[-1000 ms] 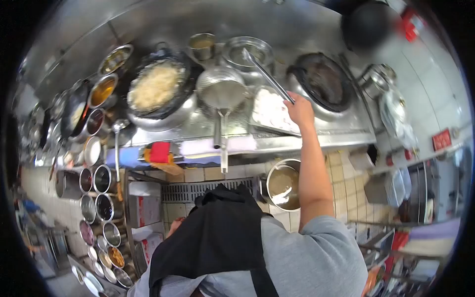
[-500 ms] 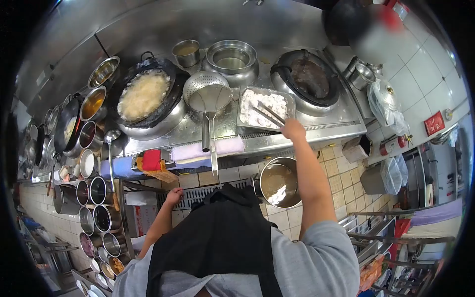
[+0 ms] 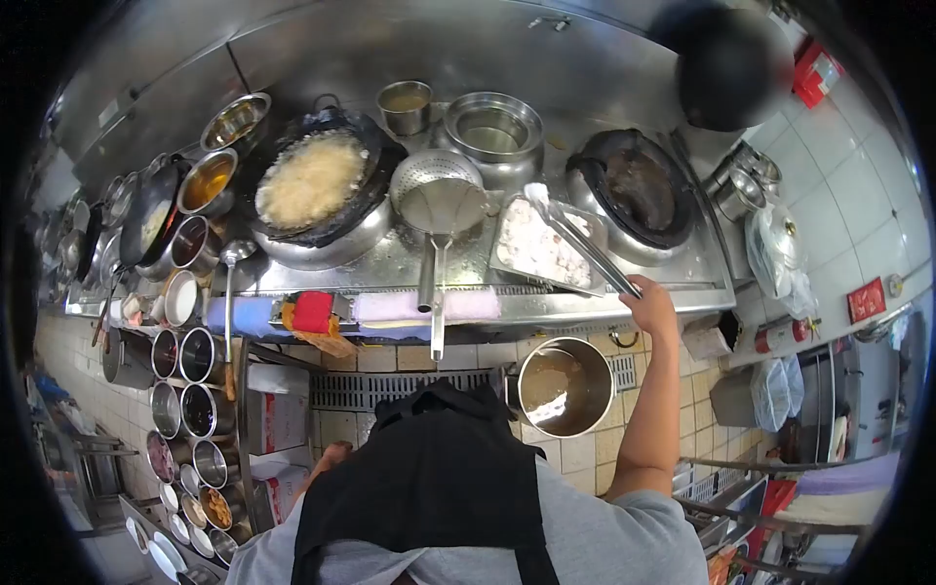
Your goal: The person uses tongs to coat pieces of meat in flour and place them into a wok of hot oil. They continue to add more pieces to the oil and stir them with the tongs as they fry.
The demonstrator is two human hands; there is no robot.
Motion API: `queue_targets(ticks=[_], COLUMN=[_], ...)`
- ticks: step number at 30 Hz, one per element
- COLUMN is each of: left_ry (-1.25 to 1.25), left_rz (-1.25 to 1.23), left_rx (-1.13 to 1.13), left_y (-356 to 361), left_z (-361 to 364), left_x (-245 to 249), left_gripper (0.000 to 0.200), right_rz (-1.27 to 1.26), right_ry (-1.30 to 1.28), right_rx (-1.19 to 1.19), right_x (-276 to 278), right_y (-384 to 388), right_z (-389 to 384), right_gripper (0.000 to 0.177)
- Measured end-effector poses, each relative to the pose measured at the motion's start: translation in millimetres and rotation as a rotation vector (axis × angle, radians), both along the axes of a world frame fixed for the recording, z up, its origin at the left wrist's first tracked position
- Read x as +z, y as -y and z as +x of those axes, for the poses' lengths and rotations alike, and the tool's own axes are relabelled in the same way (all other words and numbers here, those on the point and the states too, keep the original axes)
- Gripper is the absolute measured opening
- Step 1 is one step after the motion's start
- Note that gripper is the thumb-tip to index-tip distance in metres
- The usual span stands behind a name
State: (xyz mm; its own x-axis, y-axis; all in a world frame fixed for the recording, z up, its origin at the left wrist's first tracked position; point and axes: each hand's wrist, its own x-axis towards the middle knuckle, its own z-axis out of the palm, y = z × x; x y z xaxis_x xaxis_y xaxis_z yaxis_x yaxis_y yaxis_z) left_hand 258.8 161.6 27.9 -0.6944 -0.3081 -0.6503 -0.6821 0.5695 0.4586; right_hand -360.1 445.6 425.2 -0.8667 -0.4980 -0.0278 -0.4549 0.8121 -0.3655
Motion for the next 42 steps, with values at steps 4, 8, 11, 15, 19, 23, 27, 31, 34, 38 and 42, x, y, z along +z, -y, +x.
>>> queue_targets(ticks=[4,8,11,15,19,23,27,31,34,38,42], left_ry=[0.017,-0.365,-0.536,-0.419,-0.208,-0.077,-0.166,-0.137,-0.245,-0.228,-0.343], left_rz=[0.317,0.474,0.478,0.311,0.382,0.378,0.454,0.343,0.334,0.518,0.470], left_rx=[0.810,1.206,1.245,1.202,1.287,1.005,0.958,0.767,0.742,1.050,1.099], left_y=[2.2,17.5,20.7,2.0,-30.6,-49.4,-38.9,5.6,51.1,132.1,160.3], left_z=[-26.0,-59.6,-59.8,-23.1,49.9,112.1,146.5,122.1,90.8,55.7,-2.5], left_x=[39.8,47.7,44.9,48.6,15.6,0.9,-20.9,1.7,4.0,-30.4,28.0], left_gripper=[0.023,0.032,0.032,0.027,0.029,0.027,0.022,0.023,0.027,0.025,0.023], right_rz=[0.046,-0.101,-0.195,-0.190,-0.002,-0.109,-0.272,-0.200,0.050,0.346,0.484], right_ry=[-0.106,-0.173,-0.037,-0.075,0.119,0.013,-0.025,-0.159,-0.240,-0.245,-0.123], right_rx=[0.082,0.193,0.311,0.480,0.443,0.403,0.324,0.107,-0.068,-0.213,-0.115], right_x=[-14.8,-3.7,23.4,-31.8,-12.9,-23.9,-6.9,24.4,53.2,51.7,-12.2], right_y=[32.9,106.3,203.2,358.2,458.7,470.4,387.7,266.3,193.0,145.2,117.0], right_z=[-17.8,-24.7,1.0,-18.9,28.8,38.2,36.6,21.1,38.9,41.1,-14.4], right_gripper=[0.040,0.042,0.044,0.044,0.050,0.051,0.051,0.042,0.041,0.046,0.045])
